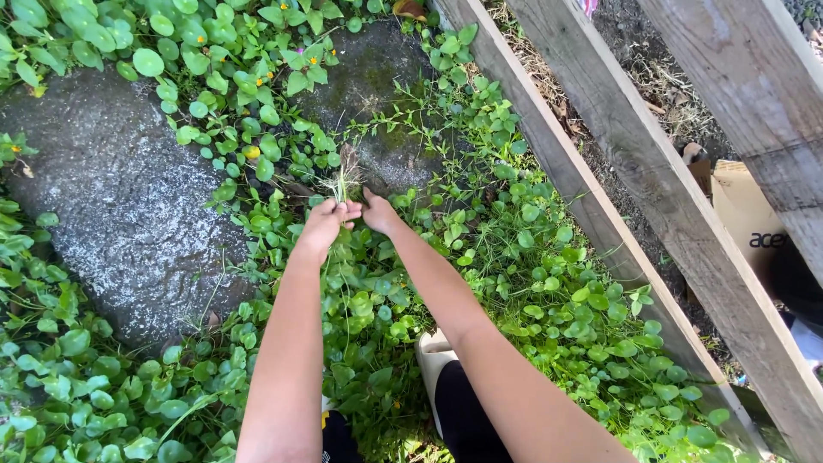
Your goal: Pulling weeds from a garden area with ground cover and stone pavers
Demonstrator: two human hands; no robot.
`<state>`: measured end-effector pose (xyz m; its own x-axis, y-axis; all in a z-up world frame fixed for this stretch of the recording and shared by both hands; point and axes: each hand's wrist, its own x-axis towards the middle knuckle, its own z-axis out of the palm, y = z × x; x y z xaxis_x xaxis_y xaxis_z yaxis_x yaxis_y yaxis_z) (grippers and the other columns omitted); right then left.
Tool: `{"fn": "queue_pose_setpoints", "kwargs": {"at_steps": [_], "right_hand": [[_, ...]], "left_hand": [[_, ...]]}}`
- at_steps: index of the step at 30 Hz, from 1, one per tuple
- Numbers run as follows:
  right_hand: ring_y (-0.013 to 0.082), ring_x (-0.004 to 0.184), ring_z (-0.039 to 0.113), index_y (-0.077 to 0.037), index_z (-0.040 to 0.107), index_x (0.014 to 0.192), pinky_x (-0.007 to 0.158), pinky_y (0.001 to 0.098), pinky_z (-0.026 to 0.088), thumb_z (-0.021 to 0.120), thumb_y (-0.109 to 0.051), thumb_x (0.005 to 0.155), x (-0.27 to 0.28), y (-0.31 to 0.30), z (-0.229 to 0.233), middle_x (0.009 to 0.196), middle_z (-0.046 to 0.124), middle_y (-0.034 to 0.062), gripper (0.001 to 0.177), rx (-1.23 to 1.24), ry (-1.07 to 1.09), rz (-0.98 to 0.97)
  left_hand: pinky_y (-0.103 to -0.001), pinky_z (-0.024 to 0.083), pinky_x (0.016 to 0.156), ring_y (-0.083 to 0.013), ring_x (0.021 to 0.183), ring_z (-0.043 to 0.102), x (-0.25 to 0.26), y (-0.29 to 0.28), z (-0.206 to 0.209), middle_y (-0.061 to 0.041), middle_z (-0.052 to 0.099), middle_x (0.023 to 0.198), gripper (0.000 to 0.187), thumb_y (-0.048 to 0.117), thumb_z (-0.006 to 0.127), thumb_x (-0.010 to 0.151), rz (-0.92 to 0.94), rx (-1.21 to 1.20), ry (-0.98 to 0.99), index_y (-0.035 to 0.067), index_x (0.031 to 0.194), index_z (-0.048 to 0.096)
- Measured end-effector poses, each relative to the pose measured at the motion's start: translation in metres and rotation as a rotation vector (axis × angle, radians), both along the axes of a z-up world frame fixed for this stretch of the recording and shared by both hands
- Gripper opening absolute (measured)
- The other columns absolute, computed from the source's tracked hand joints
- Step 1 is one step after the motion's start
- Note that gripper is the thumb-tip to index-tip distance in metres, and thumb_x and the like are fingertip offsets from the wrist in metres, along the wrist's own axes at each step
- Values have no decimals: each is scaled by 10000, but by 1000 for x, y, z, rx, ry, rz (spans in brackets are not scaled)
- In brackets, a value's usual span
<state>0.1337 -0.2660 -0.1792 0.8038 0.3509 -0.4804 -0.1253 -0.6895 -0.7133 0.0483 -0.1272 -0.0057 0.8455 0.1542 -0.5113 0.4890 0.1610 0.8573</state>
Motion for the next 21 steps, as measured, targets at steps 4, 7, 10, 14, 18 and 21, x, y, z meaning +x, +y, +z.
{"fn": "queue_pose_setpoints", "kwargs": {"at_steps": [4, 7, 10, 14, 18, 21], "right_hand": [[380, 1256, 608, -195, 615, 1331, 1091, 537, 495, 527, -294, 957, -4, 3, -2, 1251, 697, 179, 396, -73, -36, -76], [323, 1144, 688, -263, 745, 1173, 981, 465, 576, 603, -315, 934, 4, 2, -45, 1126, 759, 90, 284, -180, -91, -226], [390, 964, 724, -214, 783, 899, 834, 518, 612, 653, -318, 901, 3, 2, -56, 875, 758, 149, 167, -213, -185, -250], [368, 954, 732, -227, 775, 900, 819, 501, 611, 663, -315, 895, -3, 8, -1, 867, 760, 129, 143, -206, -186, -260], [309, 1028, 723, -289, 778, 939, 908, 470, 605, 656, -341, 873, -7, 4, 33, 1003, 774, 38, 148, -184, -175, -257], [377, 1080, 691, -110, 780, 961, 948, 512, 574, 689, -203, 872, 3, -3, 9, 1140, 741, 113, 158, -9, -327, -286]], "left_hand": [[-381, 548, 896, -180, 1049, 651, 6, 8, -41, -121, 688, 1224, 344, 274, 478, 1089, -34, 165, 114, 85, 1300, 673], [-426, 510, 996, -272, 1163, 660, 1, 23, -69, -128, 685, 1269, 333, 229, 463, 1096, 32, 223, 244, 88, 1331, 651], [-364, 541, 814, -190, 932, 687, -6, 42, -110, -36, 741, 1069, 302, 272, 529, 1005, 44, 358, 301, 159, 1180, 748], [-392, 527, 778, -255, 877, 695, -2, 55, -135, -63, 735, 983, 254, 285, 571, 950, 97, 391, 369, 202, 1059, 784], [-406, 500, 733, -276, 826, 698, 0, 46, -137, -125, 731, 939, 289, 210, 529, 943, 134, 419, 319, 135, 1063, 781], [-374, 523, 753, -221, 812, 721, 5, 46, -133, -96, 749, 921, 296, 205, 512, 977, 159, 364, 290, 123, 1128, 753]]}}
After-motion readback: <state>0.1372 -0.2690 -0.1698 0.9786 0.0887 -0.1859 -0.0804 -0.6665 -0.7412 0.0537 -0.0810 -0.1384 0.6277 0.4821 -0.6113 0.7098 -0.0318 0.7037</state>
